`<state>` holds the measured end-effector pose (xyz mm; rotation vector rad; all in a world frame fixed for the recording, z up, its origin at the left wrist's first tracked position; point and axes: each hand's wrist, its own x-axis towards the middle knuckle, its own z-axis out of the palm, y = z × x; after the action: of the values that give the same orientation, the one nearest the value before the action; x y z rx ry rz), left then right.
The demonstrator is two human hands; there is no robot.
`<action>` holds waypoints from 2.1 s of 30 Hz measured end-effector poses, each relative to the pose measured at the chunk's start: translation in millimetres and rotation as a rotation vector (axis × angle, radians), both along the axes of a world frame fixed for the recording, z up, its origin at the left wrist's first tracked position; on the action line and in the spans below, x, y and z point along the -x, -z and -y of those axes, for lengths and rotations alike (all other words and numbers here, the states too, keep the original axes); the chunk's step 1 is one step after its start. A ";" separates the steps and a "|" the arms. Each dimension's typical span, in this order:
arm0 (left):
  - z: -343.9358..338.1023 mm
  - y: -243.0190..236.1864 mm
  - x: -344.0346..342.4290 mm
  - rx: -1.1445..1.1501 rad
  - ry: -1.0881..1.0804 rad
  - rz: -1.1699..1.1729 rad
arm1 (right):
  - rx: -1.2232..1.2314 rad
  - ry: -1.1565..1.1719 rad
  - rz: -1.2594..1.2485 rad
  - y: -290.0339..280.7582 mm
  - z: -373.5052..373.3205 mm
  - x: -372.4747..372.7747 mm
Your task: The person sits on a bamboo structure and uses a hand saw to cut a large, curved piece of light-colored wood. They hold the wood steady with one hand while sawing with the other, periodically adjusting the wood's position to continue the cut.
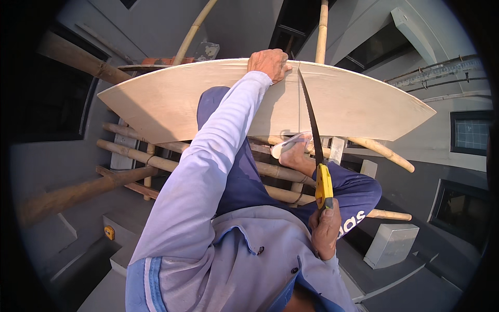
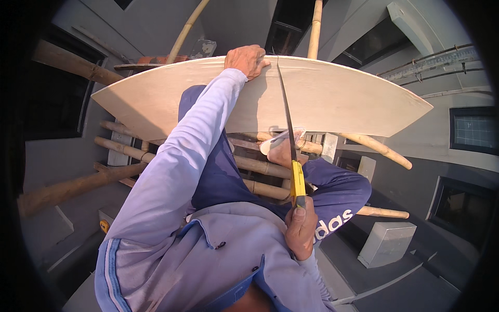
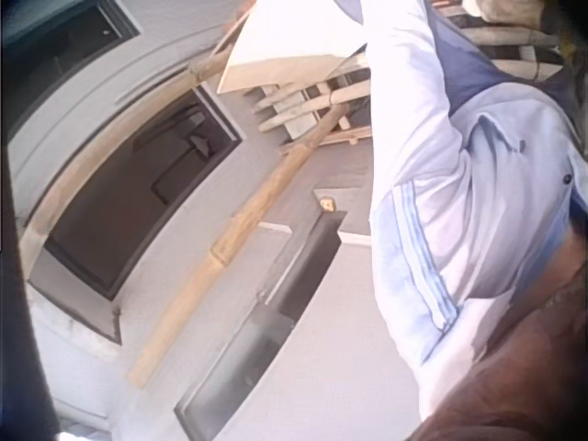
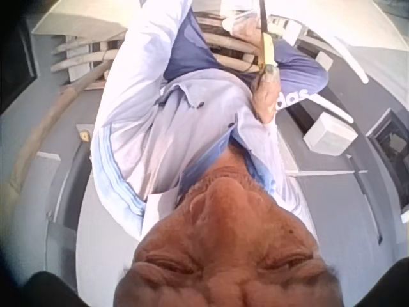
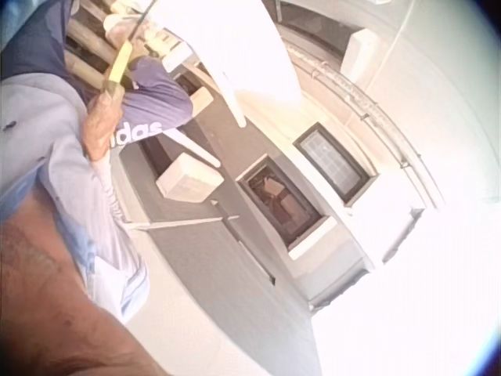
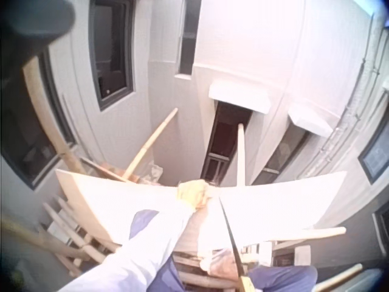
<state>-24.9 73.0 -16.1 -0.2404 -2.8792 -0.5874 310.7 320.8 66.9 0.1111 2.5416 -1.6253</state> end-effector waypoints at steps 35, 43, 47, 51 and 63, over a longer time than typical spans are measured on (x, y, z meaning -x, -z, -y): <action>8.2 33.6 25.8 0.092 -0.014 -0.083 | 0.048 -0.036 0.031 -10.8 -10.6 21.2; -6.7 3.6 -0.6 0.109 0.068 -0.088 | 0.092 0.044 -0.165 57.4 48.1 177.6; 9.0 13.3 -1.9 0.104 0.008 -0.047 | 0.052 -0.003 -0.032 23.5 22.8 47.9; 7.2 10.1 -17.0 0.135 0.029 -0.048 | -0.018 0.008 -0.129 15.4 26.2 47.4; 2.1 9.8 -11.1 0.124 0.029 -0.045 | -0.061 0.015 -0.151 29.1 26.7 58.7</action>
<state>-13.8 70.9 -26.0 -0.3098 -2.8758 -0.4038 252.0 294.1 37.7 0.0138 2.7094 -1.6202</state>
